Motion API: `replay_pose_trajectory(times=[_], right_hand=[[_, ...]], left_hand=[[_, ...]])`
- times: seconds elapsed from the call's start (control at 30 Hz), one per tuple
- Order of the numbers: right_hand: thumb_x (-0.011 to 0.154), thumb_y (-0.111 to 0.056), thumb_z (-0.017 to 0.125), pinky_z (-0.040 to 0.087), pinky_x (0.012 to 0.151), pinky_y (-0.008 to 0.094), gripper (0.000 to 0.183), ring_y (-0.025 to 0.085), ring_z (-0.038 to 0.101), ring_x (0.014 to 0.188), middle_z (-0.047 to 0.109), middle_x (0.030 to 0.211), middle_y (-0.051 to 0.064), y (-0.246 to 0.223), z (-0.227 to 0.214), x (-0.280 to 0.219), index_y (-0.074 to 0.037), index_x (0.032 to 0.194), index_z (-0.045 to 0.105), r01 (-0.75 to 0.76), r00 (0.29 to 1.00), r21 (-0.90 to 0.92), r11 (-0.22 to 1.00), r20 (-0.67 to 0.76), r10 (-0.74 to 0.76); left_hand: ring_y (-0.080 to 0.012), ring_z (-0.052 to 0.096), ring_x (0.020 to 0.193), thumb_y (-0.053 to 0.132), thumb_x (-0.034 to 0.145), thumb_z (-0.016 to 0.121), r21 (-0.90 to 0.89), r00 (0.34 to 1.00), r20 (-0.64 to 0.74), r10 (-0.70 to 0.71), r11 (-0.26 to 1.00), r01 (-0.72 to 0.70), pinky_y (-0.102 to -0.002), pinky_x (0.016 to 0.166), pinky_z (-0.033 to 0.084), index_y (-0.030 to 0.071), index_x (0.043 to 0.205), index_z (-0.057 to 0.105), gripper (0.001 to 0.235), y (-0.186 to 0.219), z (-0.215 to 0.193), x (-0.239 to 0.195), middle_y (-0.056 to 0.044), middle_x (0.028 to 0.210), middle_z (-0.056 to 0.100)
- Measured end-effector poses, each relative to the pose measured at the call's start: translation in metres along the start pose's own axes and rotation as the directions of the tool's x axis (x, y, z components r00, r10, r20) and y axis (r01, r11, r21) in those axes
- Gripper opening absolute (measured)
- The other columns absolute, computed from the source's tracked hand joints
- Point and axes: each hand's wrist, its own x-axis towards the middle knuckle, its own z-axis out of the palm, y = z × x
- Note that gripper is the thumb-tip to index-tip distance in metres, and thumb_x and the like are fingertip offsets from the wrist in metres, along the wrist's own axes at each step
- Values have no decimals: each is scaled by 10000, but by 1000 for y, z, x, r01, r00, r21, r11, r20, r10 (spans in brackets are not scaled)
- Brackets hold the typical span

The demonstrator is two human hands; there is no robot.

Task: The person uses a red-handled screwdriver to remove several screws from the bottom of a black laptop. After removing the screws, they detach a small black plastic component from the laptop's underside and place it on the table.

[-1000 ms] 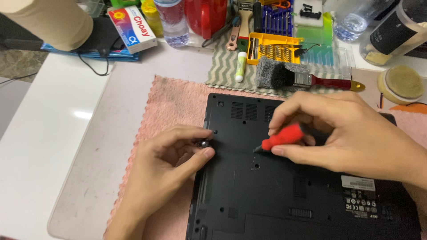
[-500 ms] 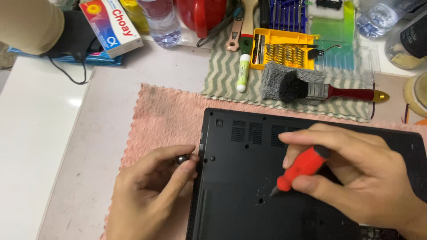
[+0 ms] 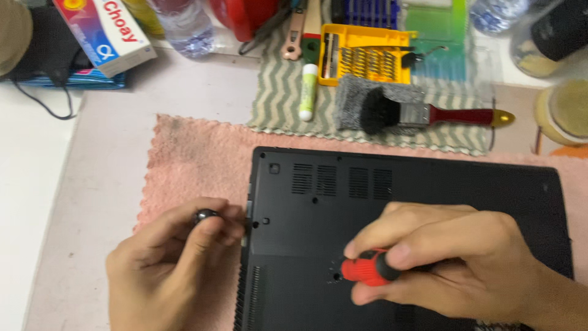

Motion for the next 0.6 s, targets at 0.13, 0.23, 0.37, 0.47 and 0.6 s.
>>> replay_pose_trajectory(times=[0.13,0.23,0.37,0.47,0.6], right_hand=[[855,-89,958,739,691,367,313,321,940,836,897,1032,221,-7,1,13,-23,903,656,128,991,-106,986,65,-121],[921,-57,971,726,778,360,383,294,919,876,872,1059,202,-3,0,11,-61,1078,622,256,960,-90,962,143,-242],[948,-11,977,746,830,360,466,278,921,913,859,1105,224,0,2,5,-76,1196,588,324,942,-82,942,121,-313],[944,-13,985,776,861,373,510,297,954,976,854,1127,231,1,6,2,-80,1238,574,342,938,-90,935,97,-334],[957,42,984,768,873,390,536,324,945,1019,833,1125,219,-2,9,0,-46,1275,562,359,930,-85,929,113,-349]], left_hand=[[-260,898,949,-68,979,769,43,999,-30,-46,998,47,-304,929,735,-117,1161,859,209,11,4,-2,-254,1051,935],[-191,878,1016,-50,931,848,222,983,73,171,958,-183,-248,932,679,-49,1199,869,268,9,-1,-2,-185,1125,918],[-176,855,1066,-10,938,851,258,961,145,237,928,-268,-262,1010,677,-47,1229,857,294,10,-7,0,-170,1161,915],[-152,852,1101,25,962,823,231,974,142,179,950,-208,-261,1072,658,-42,1253,861,301,17,-8,0,-159,1161,929],[-55,784,1241,138,1023,751,296,997,70,39,954,-58,-225,1166,588,68,1342,864,346,26,-8,-1,-54,1340,905]])
